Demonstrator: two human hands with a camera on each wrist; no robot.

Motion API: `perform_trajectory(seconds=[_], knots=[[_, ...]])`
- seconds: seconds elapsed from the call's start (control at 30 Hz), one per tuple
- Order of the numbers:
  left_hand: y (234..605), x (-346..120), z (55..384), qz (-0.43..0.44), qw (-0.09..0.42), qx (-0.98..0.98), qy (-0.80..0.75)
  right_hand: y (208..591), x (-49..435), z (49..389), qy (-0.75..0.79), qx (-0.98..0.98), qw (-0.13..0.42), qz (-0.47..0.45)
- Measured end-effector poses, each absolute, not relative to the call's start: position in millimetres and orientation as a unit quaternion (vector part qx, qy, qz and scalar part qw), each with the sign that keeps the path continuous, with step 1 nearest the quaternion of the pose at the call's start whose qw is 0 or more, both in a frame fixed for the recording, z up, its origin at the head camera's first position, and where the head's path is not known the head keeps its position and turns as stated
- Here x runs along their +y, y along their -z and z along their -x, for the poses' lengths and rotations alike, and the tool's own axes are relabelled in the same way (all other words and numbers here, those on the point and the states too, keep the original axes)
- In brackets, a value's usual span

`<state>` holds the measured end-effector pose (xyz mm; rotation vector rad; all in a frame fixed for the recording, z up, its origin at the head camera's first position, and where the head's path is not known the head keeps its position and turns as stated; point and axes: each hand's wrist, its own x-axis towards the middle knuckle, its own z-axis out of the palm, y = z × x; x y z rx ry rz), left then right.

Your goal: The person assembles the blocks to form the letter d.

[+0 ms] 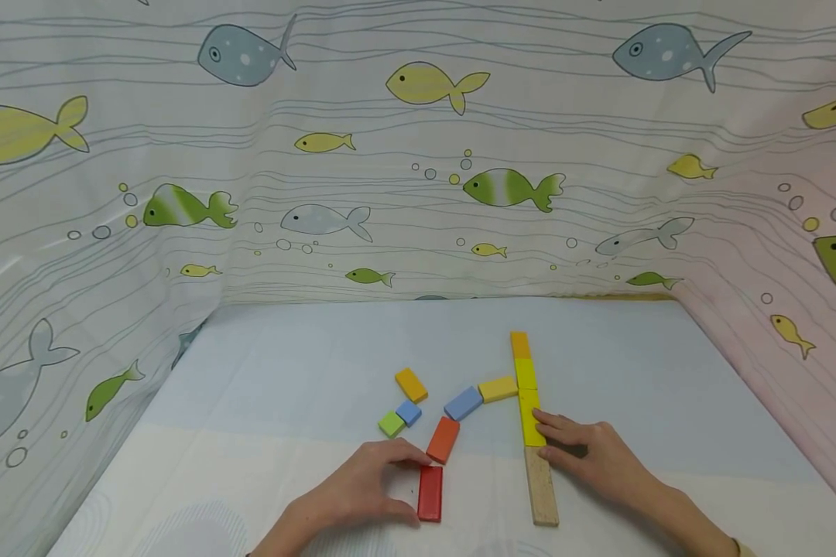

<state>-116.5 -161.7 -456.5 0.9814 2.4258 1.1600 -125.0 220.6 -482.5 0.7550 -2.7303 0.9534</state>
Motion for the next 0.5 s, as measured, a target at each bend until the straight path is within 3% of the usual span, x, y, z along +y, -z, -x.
perform_trajectory(seconds=[0.5], knots=[[462.6, -154.4, 118.2, -0.331, 0.116, 0.840, -0.413, 483.5, 223.5, 128.2, -0.321, -0.912, 0.071, -0.245]])
